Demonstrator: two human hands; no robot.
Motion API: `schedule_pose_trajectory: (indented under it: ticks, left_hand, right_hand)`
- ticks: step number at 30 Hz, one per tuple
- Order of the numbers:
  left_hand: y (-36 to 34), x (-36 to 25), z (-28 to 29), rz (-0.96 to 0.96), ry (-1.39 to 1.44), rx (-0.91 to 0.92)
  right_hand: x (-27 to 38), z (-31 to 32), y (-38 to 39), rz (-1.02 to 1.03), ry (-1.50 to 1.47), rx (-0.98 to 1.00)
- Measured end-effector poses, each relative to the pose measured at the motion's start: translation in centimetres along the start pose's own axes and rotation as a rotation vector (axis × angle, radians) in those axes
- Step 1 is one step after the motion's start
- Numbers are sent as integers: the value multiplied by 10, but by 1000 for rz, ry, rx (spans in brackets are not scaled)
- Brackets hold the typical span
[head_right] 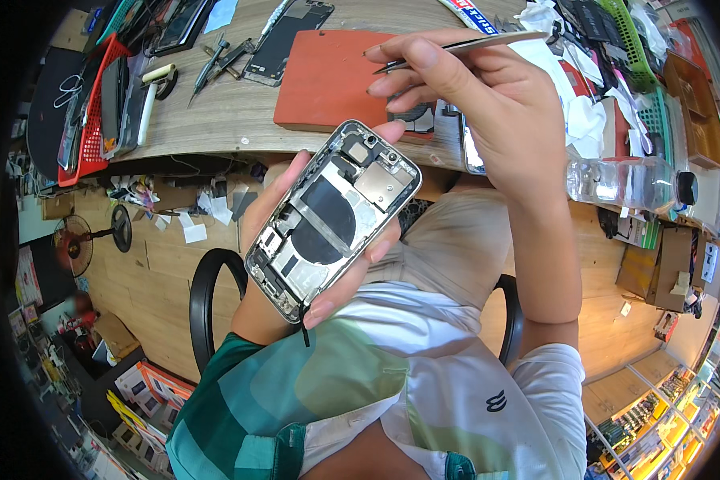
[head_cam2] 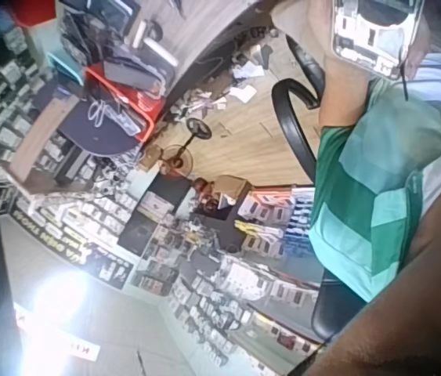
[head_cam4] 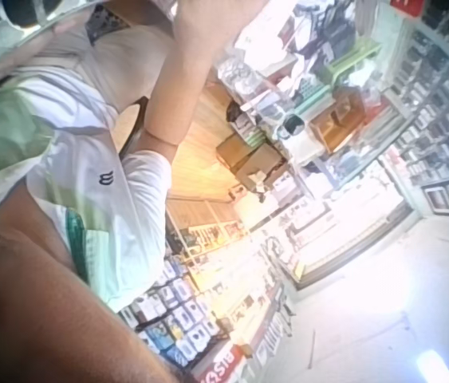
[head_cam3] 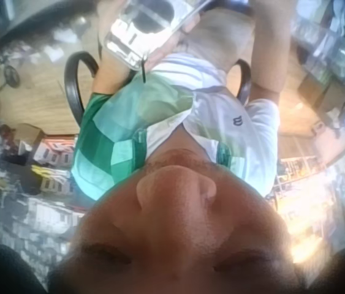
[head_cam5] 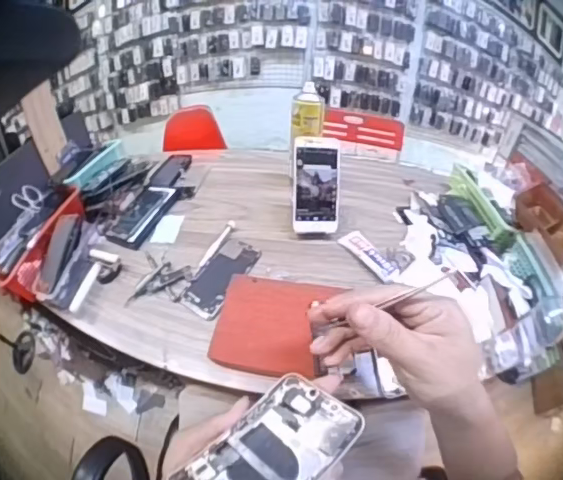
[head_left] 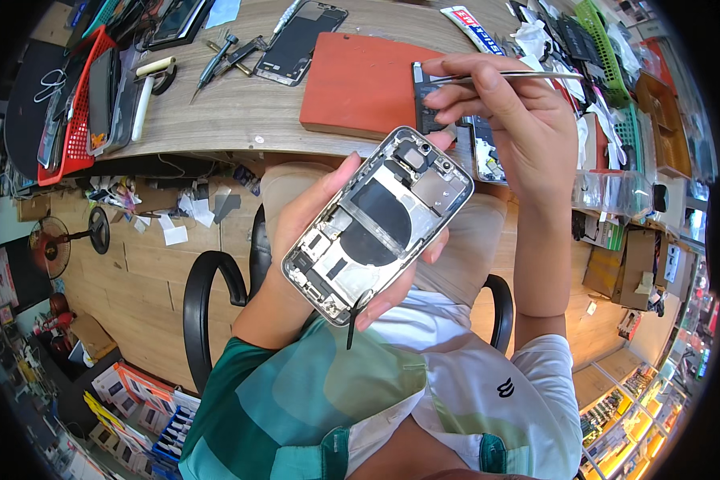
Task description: The person uses tweezers and a metal spudger to carefully remove internal components from a disassembled smartphone. They lift and detach a circular wireless charging coil and set it aside on the workbench.
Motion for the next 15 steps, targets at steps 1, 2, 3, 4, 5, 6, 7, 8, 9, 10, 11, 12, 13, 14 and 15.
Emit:
schedule_pose_trajectory:
  ticks: [1,2,3,4,5,6,7,8,9,10,11,12,13,14,15]
  left_hand:
    - [-1,0,0,4,-8,-1]
    - [-1,0,0,-1,-15,-5]
    - [-1,-1,1,-6,-22,-9]
    - [-2,-1,1,-11,-29,-13]
    - [-2,-2,1,-20,-54,-28]
    - [-1,-3,2,-30,-79,-43]
    - [-1,-4,2,-39,-104,-58]
    - [-1,-4,3,-41,-104,-61]
    - [-1,-5,3,-43,-104,-65]
    - [-1,-5,3,-44,-104,-68]
    - [-1,-5,4,-39,-101,-63]
    - [-1,-5,4,-33,-98,-58]
    - [-1,-4,4,-26,-94,-54]
    - [-1,-3,6,-29,-80,-85]
    - [-1,-2,7,-31,-65,-117]
  right_hand:
    - [-2,0,-2,-14,1,-22]
    - [-5,1,-3,-28,0,-41]
    - [-8,0,-5,-39,-9,-47]
    - [-11,0,-7,-51,-17,-52]
    - [-14,0,-8,-63,-24,-58]
    - [-16,2,-8,-74,-31,-67]
    - [-19,3,-8,-85,-39,-76]
    - [-21,4,-8,-97,-47,-83]
    - [-20,5,-8,-86,-54,-105]
    - [-19,7,-8,-74,-60,-127]
    - [-18,8,-6,-65,-67,-147]
    - [-13,8,-5,-24,10,-113]
    - [-5,10,-3,18,87,-78]
    - [2,8,0,58,164,-43]
    - [10,1,4,115,115,-20]
Point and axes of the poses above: each hand's wrist, its own y-axis away from the middle knuckle, its own z-axis out of the back of the hand, x = y × z, the point moved 8 cm from there along -y, towards the middle knuckle, and after that the axes turned 2 degrees about -y, right-handed, at the moved point
